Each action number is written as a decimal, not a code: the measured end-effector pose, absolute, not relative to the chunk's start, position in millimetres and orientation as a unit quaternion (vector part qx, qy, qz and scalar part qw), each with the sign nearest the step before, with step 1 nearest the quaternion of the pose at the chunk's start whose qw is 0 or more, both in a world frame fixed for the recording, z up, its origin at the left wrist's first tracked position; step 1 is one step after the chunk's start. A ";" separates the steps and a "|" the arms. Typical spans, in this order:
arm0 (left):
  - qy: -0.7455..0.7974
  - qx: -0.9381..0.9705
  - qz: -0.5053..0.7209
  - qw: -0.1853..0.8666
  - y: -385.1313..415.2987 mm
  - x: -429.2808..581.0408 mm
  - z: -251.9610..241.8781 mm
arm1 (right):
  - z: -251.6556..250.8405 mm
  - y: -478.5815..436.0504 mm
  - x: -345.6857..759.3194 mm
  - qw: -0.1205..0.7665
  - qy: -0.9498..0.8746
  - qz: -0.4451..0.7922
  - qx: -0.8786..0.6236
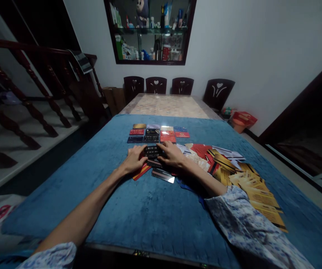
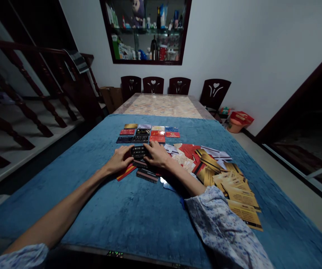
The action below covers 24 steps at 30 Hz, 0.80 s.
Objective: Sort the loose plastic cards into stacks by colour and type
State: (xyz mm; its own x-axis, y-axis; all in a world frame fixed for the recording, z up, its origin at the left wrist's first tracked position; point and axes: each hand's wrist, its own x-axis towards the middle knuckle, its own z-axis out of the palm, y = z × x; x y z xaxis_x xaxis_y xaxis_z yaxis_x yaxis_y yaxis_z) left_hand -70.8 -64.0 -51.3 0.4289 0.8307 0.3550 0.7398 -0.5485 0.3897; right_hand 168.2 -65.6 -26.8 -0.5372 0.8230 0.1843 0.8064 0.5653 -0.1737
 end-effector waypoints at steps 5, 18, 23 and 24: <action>0.486 0.837 0.230 0.103 -64.2 -68.5 -44.1 | -24.3 -66.4 170.0 0.107 -0.880 0.005 -0.462; 0.492 0.848 0.175 0.091 -45.4 -67.1 -21.9 | 2.4 -60.8 167.9 0.058 -0.866 -0.019 -0.497; 0.493 0.849 0.176 0.075 -30.4 -68.2 -21.2 | 11.5 -49.7 163.1 0.038 -0.858 -0.015 -0.512; 0.494 0.848 0.177 0.071 -27.3 -68.0 -21.0 | 12.3 -47.1 162.5 0.037 -0.856 -0.016 -0.515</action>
State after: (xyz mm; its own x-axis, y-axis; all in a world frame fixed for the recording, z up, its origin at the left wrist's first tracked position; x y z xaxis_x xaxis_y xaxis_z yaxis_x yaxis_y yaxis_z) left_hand -68.0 -27.3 -21.0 0.4494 0.8632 0.2302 0.8126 -0.5020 0.2961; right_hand 162.5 -47.1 12.3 -0.4674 0.8805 0.0796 0.8828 0.4696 -0.0109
